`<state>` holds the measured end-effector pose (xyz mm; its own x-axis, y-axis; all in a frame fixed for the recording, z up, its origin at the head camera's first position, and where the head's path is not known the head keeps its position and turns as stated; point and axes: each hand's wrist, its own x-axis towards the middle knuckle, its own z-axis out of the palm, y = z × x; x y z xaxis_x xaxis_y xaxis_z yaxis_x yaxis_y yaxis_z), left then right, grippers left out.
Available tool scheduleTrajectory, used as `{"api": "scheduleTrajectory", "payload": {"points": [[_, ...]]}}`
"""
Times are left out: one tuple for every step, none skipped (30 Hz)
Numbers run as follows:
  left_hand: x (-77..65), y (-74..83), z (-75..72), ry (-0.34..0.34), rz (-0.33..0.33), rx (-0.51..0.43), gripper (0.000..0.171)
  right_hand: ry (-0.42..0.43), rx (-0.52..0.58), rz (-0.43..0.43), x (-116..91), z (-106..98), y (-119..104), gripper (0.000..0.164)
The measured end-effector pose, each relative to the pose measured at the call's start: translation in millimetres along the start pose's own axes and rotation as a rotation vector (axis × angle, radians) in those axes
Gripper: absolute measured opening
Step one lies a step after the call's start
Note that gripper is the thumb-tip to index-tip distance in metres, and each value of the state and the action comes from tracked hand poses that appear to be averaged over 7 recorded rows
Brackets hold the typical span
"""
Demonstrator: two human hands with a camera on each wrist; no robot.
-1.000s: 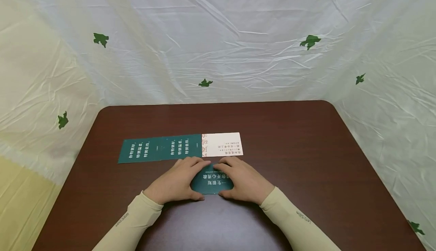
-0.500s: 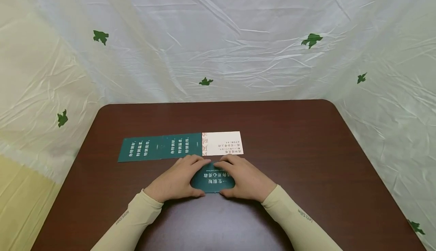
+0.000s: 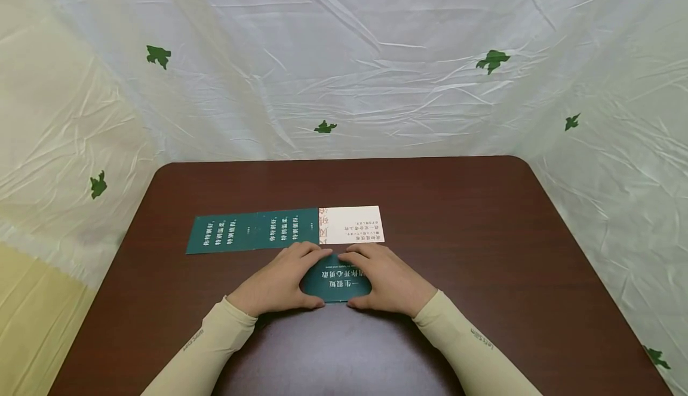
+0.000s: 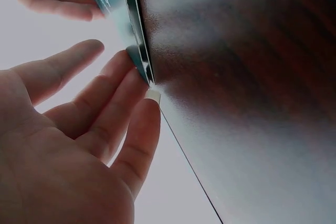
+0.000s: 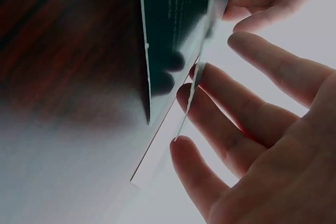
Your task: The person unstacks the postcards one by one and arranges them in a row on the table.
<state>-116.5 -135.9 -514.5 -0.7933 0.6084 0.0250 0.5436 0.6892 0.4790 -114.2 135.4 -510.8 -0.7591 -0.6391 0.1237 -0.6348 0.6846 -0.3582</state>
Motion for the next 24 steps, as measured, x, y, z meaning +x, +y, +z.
{"api": "scheduleTrajectory", "payload": {"points": [[-0.1,-0.1,0.0,0.001,0.000,-0.001,0.095,0.002,-0.001,-0.001,0,0,0,0.082],[-0.1,-0.3,0.1,0.001,0.000,-0.001,0.095,0.003,-0.004,-0.003,0,1,0,0.081],[-0.1,-0.5,0.2,0.001,0.000,-0.002,0.095,0.003,-0.005,-0.004,0,1,1,0.081],[-0.1,-0.8,0.4,0.002,0.001,-0.002,0.095,0.005,-0.007,-0.005,1,1,1,0.081],[-0.1,-1.1,0.5,0.003,0.002,-0.002,0.095,0.005,-0.007,-0.005,1,1,1,0.081],[-0.2,-1.3,0.5,0.004,0.002,-0.002,0.095,0.003,-0.006,-0.003,1,1,1,0.081],[-0.2,-1.6,0.6,0.005,0.004,-0.003,0.095,0.002,-0.006,0.000,1,1,1,0.081],[0.0,-1.8,0.5,0.006,0.005,-0.003,0.095,0.002,-0.005,0.002,1,0,1,0.081],[0.4,-2.1,0.7,0.008,0.009,-0.001,0.094,0.002,-0.003,0.006,2,-1,2,0.082],[1.5,-1.4,0.5,0.012,0.010,0.000,0.094,0.002,0.001,0.009,2,-2,3,0.082],[3.0,-0.6,0.1,0.018,0.010,0.003,0.094,0.004,0.006,0.011,2,-4,5,0.082],[4.9,0.3,-0.3,0.024,0.011,0.006,0.094,0.005,0.011,0.016,2,-6,7,0.082],[7.2,1.5,-0.9,0.032,0.013,0.012,0.094,0.009,0.013,0.020,3,-8,9,0.082],[10.0,2.9,-1.5,0.040,0.015,0.024,0.095,0.014,0.018,0.020,3,-10,11,0.082],[13.5,4.6,-2.2,0.050,0.021,0.037,0.095,0.015,0.025,0.027,3,-12,13,0.082],[17.4,6.8,-3.1,0.058,0.024,0.047,0.095,0.020,0.028,0.030,3,-14,16,0.082],[22.0,9.1,-3.7,0.066,0.028,0.059,0.096,0.022,0.027,0.038,2,-17,19,0.082],[27.1,11.6,-4.0,0.069,0.030,0.070,0.096,0.022,0.024,0.049,1,-19,23,0.083],[32.7,14.0,-3.9,0.072,0.034,0.079,0.096,0.024,0.025,0.060,1,-21,26,0.083],[38.7,16.3,-3.7,0.071,0.033,0.086,0.097,0.027,0.027,0.069,0,-23,30,0.083],[45.0,18.5,-3.3,0.069,0.032,0.089,0.097,0.026,0.033,0.084,-2,-25,34,0.083],[51.5,20.5,-2.6,0.067,0.029,0.091,0.098,0.029,0.038,0.094,-3,-28,38,0.084],[58.2,22.1,-1.8,0.067,0.028,0.092,0.098,0.029,0.047,0.107,-4,-30,42,0.083],[64.9,23.4,-1.1,0.067,0.027,0.092,0.098,0.034,0.054,0.116,-5,-33,46,0.083]]}}
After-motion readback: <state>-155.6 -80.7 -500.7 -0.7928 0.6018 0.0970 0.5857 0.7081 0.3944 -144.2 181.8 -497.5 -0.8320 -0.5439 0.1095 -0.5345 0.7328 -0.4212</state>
